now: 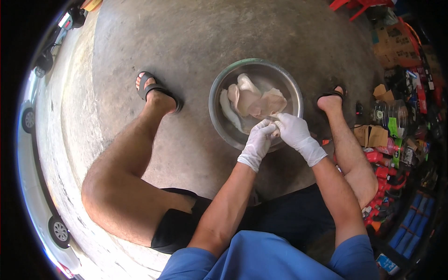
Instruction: The person cleans and cuts pieces of tripe by hand in a metal bowl.
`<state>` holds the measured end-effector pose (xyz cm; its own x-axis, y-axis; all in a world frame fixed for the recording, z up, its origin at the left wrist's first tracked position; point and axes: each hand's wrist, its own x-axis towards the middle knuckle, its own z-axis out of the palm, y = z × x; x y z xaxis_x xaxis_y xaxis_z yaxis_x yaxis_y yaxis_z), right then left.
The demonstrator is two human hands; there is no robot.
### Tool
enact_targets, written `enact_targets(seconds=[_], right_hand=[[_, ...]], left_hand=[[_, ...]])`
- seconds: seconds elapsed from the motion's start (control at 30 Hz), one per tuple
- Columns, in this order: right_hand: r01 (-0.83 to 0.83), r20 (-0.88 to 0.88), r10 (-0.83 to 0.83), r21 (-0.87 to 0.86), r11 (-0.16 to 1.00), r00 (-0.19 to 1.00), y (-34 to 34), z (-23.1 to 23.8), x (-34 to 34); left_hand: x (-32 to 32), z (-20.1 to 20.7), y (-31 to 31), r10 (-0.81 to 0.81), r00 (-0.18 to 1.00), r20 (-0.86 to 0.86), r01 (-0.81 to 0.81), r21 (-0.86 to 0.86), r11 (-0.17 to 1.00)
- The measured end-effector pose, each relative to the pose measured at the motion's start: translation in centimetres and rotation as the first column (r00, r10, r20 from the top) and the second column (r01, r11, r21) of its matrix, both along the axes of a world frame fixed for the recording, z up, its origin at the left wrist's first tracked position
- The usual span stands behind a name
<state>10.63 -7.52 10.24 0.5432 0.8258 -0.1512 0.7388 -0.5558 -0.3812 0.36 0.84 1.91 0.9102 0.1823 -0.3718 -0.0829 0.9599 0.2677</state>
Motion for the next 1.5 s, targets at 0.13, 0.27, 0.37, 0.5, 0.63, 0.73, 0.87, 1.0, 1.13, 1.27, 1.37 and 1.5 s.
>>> enact_targets(seconds=[0.13, 0.27, 0.37, 0.5, 0.63, 0.73, 0.87, 1.0, 1.13, 1.27, 1.37, 1.5], right_hand=[[0.119, 0.086, -0.111, -0.099, 0.988, 0.990, -1.2, -0.6, 1.7], [0.022, -0.054, -0.020, 0.038, 0.999, 0.998, 0.0, -0.5, 0.1], [0.117, -0.017, -0.117, -0.016, 0.993, 0.993, -0.7, -1.2, 1.1], [0.431, -0.337, -0.368, 0.136, 0.892, 0.867, -1.7, -3.4, 2.7], [0.462, -0.881, -0.173, 0.057, 0.885, 0.440, -0.5, -2.0, 2.4], [0.372, -0.858, -0.213, -0.027, 0.928, 0.468, -0.6, -1.9, 3.0], [0.357, -0.778, -0.241, -0.024, 0.934, 0.580, 0.4, -1.2, 2.9], [0.236, -0.459, -0.173, 0.083, 0.968, 0.872, 0.0, -1.0, 2.8], [0.100, -0.338, -0.129, -0.100, 0.990, 0.932, 0.8, 0.3, 2.7], [0.137, -0.246, -0.139, -0.022, 0.990, 0.959, 0.3, -0.6, 2.4], [0.221, 0.003, -0.224, 0.151, 0.964, 0.975, -0.8, -1.7, 2.3], [0.109, 0.051, -0.117, 0.131, 0.985, 0.992, -0.5, -1.6, 0.4]], left_hand=[[0.1, 1.5, -0.2, -0.017, 0.999, -0.045, 0.015, -0.041, 0.999], [-0.4, 0.2, 0.4, 0.019, 0.998, -0.053, -0.019, -0.001, 1.000], [-0.2, 0.9, 0.0, -0.008, 1.000, -0.027, 0.007, -0.023, 1.000], [-0.3, 1.8, 0.5, -0.025, 0.999, 0.042, 0.029, -0.083, 0.996], [-0.2, 2.0, 1.1, -0.029, 0.998, -0.047, 0.023, -0.119, 0.993], [-0.1, 2.4, 1.2, -0.032, 0.999, 0.025, 0.035, -0.135, 0.990], [-0.4, 0.6, 1.3, -0.024, 0.982, -0.188, 0.061, 0.198, 0.978], [0.1, 0.7, 0.6, -0.017, 0.945, -0.326, 0.173, 0.458, 0.872], [-0.4, 0.5, 1.4, -0.164, 0.931, -0.326, 0.314, 0.486, 0.816], [-0.2, 0.2, 1.2, -0.206, 0.937, -0.282, 0.305, 0.378, 0.874], [0.3, 1.1, 0.7, -0.141, 0.963, -0.230, 0.173, 0.122, 0.977], [-0.9, -1.6, 1.7, -0.085, 0.995, 0.060, 0.090, -0.086, 0.992]])
